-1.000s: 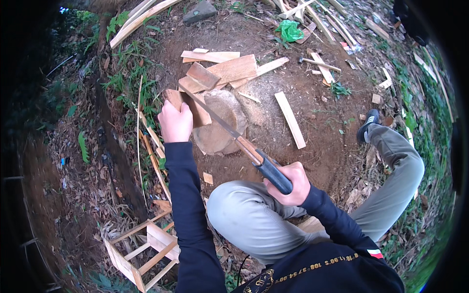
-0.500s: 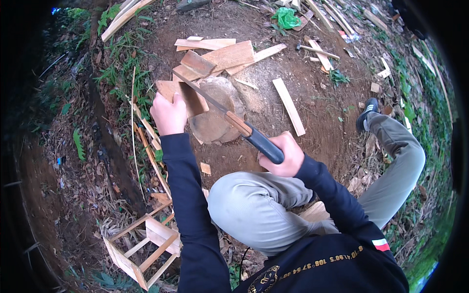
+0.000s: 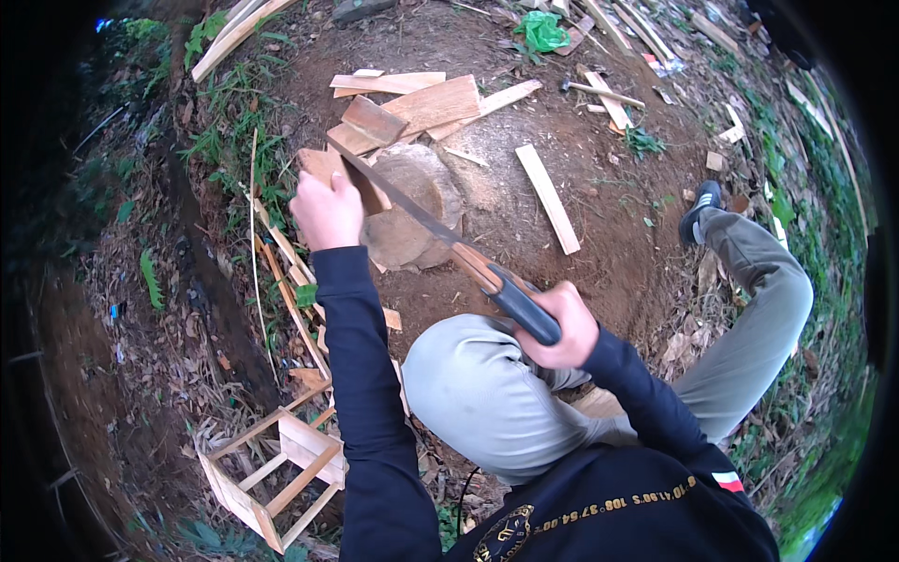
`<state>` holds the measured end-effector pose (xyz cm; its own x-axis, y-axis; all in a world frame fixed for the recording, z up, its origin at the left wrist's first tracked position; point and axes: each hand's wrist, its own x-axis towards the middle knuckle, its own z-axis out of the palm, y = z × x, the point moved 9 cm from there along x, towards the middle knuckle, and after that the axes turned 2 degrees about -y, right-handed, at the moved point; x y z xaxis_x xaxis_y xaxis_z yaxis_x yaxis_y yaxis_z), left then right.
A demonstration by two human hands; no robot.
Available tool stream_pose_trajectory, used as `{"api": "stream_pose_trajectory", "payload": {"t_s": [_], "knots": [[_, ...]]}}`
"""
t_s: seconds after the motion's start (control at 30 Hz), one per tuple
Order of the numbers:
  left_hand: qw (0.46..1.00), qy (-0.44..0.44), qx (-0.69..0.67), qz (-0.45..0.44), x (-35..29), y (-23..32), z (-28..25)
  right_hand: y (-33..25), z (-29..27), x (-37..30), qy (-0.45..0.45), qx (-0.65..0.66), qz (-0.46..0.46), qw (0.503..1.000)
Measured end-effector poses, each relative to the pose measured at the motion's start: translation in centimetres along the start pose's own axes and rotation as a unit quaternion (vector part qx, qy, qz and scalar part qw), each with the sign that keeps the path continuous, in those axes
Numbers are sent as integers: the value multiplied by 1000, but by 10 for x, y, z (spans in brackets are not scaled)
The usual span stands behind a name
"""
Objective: The person uses a hand saw to cut a rectangular wooden plank placed on a log. They hold the wood steady with one hand and saw with the other, completing the cut and separating the pieces.
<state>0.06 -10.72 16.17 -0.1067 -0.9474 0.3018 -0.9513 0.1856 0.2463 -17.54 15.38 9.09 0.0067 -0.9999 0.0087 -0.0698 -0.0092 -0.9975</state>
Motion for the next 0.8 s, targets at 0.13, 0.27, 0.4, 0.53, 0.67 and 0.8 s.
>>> {"api": "stream_pose_trajectory", "payload": {"t_s": [0.13, 0.27, 0.4, 0.53, 0.67, 0.8], "knots": [[1000, 9, -7, -11, 8, -16, -6, -6, -3, 3, -21, -26, 17, 999], [1000, 9, -26, 5, -1, -7, -10, 7, -9, -18, 30, -15, -24, 999], [999, -37, 1, 28, -12, 23, 7, 15, -5, 19, 59, -54, 5, 997], [994, -59, -88, 22, 9, -1, -6, 15, -27, 6, 78, -23, 7, 997], [973, -129, -182, 52, 19, -35, -8, 19, -27, 3, 85, -26, 15, 996], [978, -118, -169, 45, 11, -53, -3, 15, -18, 4, 83, 2, 9, 996]]}}
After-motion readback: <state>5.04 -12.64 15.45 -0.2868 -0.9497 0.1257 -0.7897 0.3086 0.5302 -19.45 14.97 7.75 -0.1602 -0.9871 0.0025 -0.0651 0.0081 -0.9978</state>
